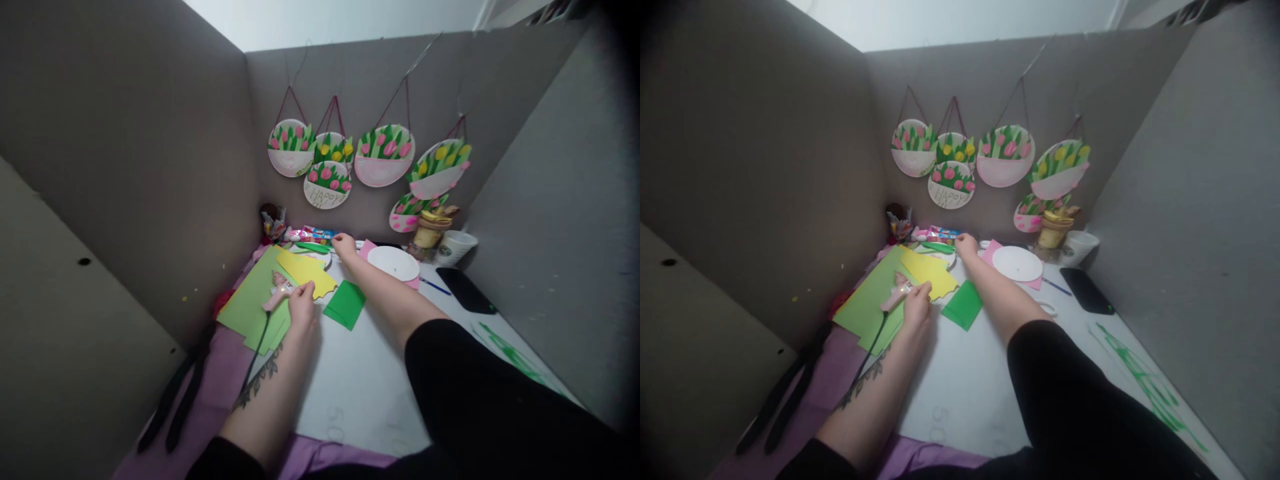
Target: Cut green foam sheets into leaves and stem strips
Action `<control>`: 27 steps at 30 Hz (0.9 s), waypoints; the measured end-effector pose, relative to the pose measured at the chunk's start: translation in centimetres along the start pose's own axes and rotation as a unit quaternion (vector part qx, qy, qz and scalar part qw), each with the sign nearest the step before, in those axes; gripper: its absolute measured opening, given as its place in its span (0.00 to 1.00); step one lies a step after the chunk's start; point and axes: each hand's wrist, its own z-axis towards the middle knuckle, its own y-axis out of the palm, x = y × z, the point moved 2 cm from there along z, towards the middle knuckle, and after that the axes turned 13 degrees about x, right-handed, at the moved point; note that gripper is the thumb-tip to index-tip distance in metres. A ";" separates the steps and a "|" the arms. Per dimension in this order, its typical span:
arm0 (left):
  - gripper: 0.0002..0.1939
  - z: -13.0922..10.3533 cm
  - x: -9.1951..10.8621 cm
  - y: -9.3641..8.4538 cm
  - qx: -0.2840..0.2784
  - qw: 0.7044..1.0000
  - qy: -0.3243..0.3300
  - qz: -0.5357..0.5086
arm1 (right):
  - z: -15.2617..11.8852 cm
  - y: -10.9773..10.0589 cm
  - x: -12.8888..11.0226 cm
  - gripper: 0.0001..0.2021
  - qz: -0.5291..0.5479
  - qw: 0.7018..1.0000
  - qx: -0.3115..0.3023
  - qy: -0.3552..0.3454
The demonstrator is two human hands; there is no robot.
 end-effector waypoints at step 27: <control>0.12 -3.8 1.2 1.8 -0.268 0.776 0.343 0.456 | -15.0 -19.3 10.8 0.20 -0.300 0.937 -0.108 -0.144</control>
